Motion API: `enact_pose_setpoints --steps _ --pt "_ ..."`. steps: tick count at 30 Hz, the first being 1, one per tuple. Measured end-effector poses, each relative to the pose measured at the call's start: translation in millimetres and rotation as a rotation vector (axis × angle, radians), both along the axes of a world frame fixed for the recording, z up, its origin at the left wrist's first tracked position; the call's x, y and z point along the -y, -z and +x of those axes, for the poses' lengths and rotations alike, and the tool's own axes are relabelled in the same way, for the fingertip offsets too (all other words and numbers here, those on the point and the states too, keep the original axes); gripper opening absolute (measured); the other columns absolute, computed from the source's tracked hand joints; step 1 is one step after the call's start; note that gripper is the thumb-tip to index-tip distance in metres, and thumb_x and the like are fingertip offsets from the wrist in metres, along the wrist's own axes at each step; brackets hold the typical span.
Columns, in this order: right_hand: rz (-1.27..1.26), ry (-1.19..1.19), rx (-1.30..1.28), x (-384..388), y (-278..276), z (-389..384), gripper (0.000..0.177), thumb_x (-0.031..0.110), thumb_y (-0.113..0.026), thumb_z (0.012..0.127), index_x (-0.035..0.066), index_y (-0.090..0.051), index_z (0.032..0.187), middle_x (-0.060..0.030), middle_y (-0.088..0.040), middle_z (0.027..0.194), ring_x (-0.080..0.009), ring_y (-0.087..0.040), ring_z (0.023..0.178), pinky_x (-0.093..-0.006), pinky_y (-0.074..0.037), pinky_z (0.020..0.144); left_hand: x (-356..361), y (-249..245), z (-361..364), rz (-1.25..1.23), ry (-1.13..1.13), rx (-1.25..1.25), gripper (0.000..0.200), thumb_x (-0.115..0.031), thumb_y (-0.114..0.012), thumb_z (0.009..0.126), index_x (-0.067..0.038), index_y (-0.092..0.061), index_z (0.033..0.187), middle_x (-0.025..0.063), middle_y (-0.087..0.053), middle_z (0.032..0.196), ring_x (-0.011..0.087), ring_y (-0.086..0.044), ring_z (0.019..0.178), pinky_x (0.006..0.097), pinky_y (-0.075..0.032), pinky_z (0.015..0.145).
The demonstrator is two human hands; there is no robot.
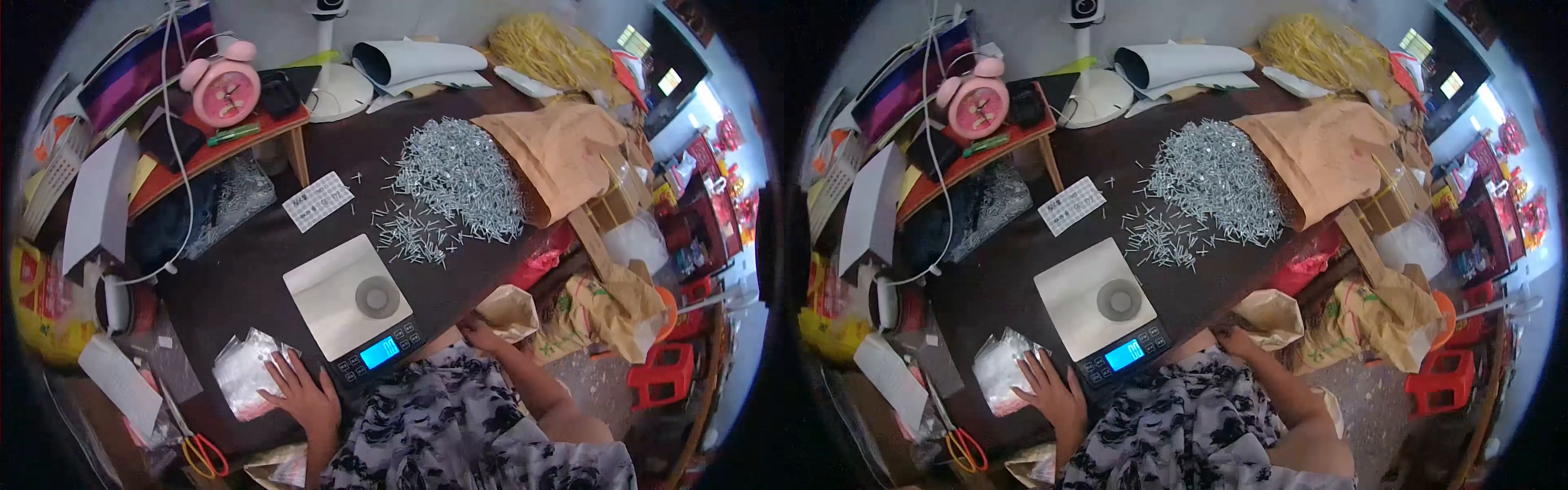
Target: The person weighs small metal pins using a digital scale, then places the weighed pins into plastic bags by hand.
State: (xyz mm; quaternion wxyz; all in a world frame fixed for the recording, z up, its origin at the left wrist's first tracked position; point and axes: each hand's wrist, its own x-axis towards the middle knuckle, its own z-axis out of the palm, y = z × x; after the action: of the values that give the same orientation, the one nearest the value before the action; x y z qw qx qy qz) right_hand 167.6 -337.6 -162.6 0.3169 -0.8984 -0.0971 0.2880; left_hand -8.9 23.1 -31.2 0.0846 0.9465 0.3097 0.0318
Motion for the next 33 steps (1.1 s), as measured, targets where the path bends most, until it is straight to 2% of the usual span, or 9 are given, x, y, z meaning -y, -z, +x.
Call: enact_pose_setpoints --steps 7,14,15,18,21,24,27,29,33 --pt "-0.028 0.209 -0.218 26 17 -49 0.041 0.028 -0.044 0.095 0.001 -0.055 0.124 -0.0139 -0.057 0.126 -0.0268 -0.052 0.115 -0.037 -0.038 0.1 -3 2 -1 -0.006 0.056 -0.094 0.075 -0.035 -0.05 0.088 0.003 -0.019 0.145 0.0287 -0.01 0.151 0.0451 -0.003 0.141 0.0696 0.004 0.103" --pt "0.443 0.267 -0.261 51 35 -68 0.04 0.024 -0.055 0.089 -0.002 -0.056 0.119 -0.0123 -0.06 0.119 -0.0243 -0.055 0.109 -0.0351 -0.041 0.096 -8 6 -2 -0.005 0.089 -0.107 0.075 -0.035 -0.05 0.088 0.003 -0.02 0.145 0.0303 -0.007 0.151 0.0459 -0.002 0.141 0.0704 0.005 0.102" --pt "0.42 0.61 -0.191 29 12 -71 0.031 0.02 -0.056 0.088 -0.003 -0.06 0.108 -0.0096 -0.064 0.103 -0.0209 -0.058 0.095 -0.0339 -0.045 0.085 -8 6 -3 -0.002 0.093 -0.103 0.075 -0.035 -0.05 0.087 0.003 -0.02 0.144 0.0302 -0.007 0.151 0.0458 -0.002 0.141 0.0705 0.005 0.102" --pt "0.149 0.684 -0.109 27 -19 -41 0.028 0.021 -0.05 0.095 0.0 -0.055 0.113 -0.0156 -0.06 0.112 -0.0245 -0.055 0.104 -0.0345 -0.043 0.086 -6 3 -2 -0.034 0.083 -0.101 0.075 -0.035 -0.051 0.087 0.004 -0.021 0.144 0.0301 -0.008 0.151 0.0455 -0.001 0.141 0.0709 0.004 0.102" --pt "0.175 0.672 0.494 -9 -58 -41 0.016 0.012 -0.056 0.086 0.002 -0.057 0.098 -0.0119 -0.058 0.095 -0.0248 -0.055 0.09 -0.0374 -0.044 0.077 -6 1 -3 -0.038 0.092 -0.092 0.075 -0.034 -0.052 0.087 0.004 -0.022 0.143 0.0298 -0.008 0.151 0.0452 -0.001 0.141 0.0711 0.004 0.102" --pt "-0.089 0.086 0.924 -24 -101 -45 0.017 0.007 -0.056 0.082 0.005 -0.056 0.099 -0.0148 -0.056 0.097 -0.0325 -0.054 0.09 -0.0429 -0.043 0.08 -4 0 -3 -0.023 0.086 -0.069 0.074 -0.033 -0.053 0.086 0.005 -0.023 0.143 0.0299 -0.009 0.15 0.0453 -0.002 0.141 0.0711 0.004 0.102" --pt "0.107 -0.301 0.842 -42 -97 -57 0.026 0.008 -0.061 0.069 0.009 -0.06 0.095 -0.0129 -0.057 0.096 -0.0354 -0.052 0.091 -0.0435 -0.043 0.079 -3 2 -3 -0.011 0.081 -0.022 0.073 -0.033 -0.053 0.086 0.003 -0.026 0.142 0.0297 -0.012 0.15 0.0452 -0.004 0.141 0.0706 0.002 0.102" --pt "-0.03 -0.529 0.555 -48 -56 -70 0.025 0.01 -0.061 0.068 0.009 -0.06 0.094 -0.0128 -0.056 0.101 -0.0337 -0.052 0.094 -0.0429 -0.042 0.08 0 -2 -2 -0.002 0.06 -0.012 0.069 -0.031 -0.05 0.088 -0.001 -0.025 0.145 0.0265 -0.013 0.151 0.0426 -0.005 0.142 0.0688 0.0 0.104" --pt "-0.095 -0.823 0.593 -103 -33 -59 0.036 0.016 -0.061 0.075 0.011 -0.059 0.111 -0.0145 -0.055 0.118 -0.031 -0.052 0.11 -0.0406 -0.042 0.085 1 8 -5 0.03 0.049 0.092 0.068 -0.033 -0.053 0.086 -0.002 -0.03 0.143 0.0235 -0.016 0.152 0.0426 -0.006 0.142 0.0685 0.001 0.104"
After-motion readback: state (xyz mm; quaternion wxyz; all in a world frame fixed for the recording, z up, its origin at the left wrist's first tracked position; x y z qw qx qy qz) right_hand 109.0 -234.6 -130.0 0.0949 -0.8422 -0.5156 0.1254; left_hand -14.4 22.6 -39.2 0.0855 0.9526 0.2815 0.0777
